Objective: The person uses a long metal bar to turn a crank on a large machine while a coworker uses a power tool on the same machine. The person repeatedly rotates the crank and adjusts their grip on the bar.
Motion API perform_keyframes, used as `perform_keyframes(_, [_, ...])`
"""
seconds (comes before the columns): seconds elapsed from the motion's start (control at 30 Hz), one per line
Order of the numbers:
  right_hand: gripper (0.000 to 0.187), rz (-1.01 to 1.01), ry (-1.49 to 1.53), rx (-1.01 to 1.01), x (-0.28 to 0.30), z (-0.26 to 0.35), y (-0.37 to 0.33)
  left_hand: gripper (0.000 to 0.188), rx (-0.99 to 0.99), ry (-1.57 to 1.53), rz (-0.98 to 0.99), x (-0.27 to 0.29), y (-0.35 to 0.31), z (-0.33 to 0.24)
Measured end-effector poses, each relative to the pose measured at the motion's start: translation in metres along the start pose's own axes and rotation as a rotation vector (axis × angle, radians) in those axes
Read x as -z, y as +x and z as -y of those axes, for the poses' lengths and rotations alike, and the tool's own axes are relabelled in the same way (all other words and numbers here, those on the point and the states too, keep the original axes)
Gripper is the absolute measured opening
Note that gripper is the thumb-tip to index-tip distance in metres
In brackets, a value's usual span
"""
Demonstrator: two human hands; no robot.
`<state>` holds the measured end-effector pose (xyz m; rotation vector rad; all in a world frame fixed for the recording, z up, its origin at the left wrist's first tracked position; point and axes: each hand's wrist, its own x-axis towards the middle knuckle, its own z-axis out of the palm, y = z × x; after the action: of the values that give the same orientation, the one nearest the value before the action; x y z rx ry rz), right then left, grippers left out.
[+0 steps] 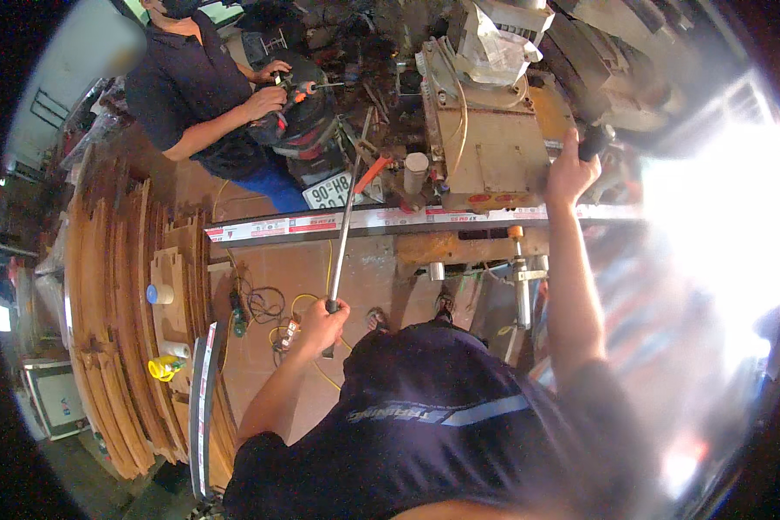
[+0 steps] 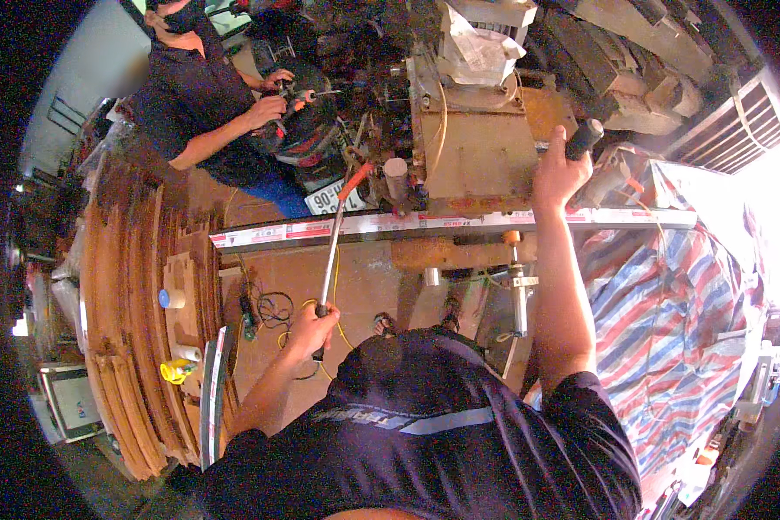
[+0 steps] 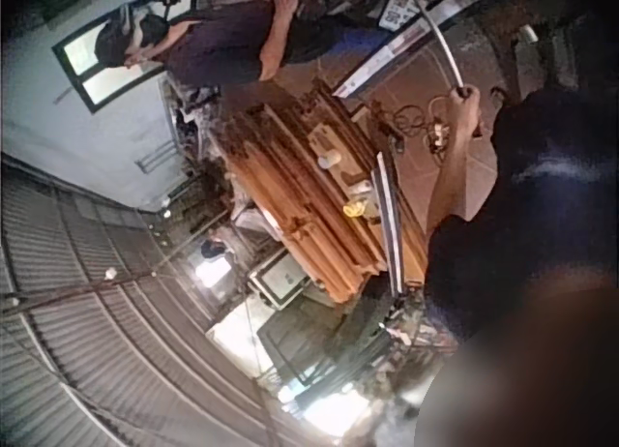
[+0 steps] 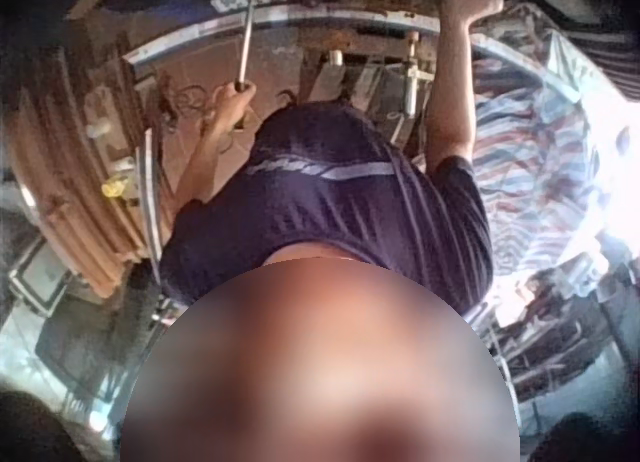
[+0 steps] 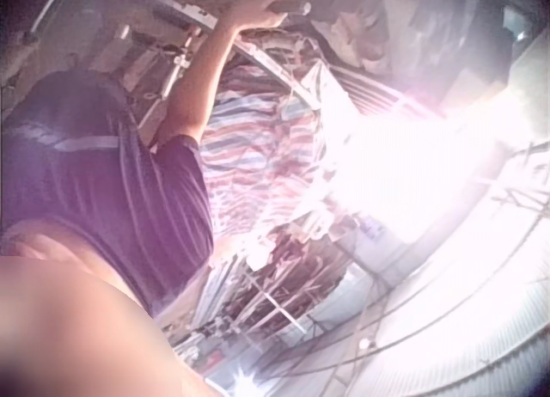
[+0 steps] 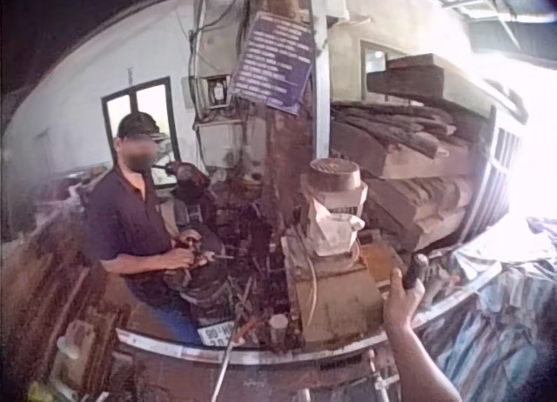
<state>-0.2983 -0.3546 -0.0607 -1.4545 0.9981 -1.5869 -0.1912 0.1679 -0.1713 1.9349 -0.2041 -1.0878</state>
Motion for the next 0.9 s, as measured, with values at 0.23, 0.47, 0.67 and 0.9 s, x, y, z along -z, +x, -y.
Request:
perform_keyframes(0.23, [0.03,-0.008,-0.024,-0.051,-0.003,0.014,-0.001,0.017,0.022,-0.08,0.009,-0.002,0.01,0.012])
perform_keyframes(0.47, [0.027,0.019,0.048,-0.024,0.0,0.008,-0.002,0.016,0.008,-0.021,-0.013,-0.001,0.004,0.005])
perform_keyframes(0.67, [0.032,-0.028,-0.023,0.042,-0.001,0.003,-0.001,0.016,-0.02,-0.07,-0.006,-0.002,0.008,0.008])
perform_keyframes(0.9, [0.028,0.028,-0.029,0.154,-0.001,0.006,-0.002,0.013,-0.067,-0.096,-0.004,-0.002,-0.003,0.001])
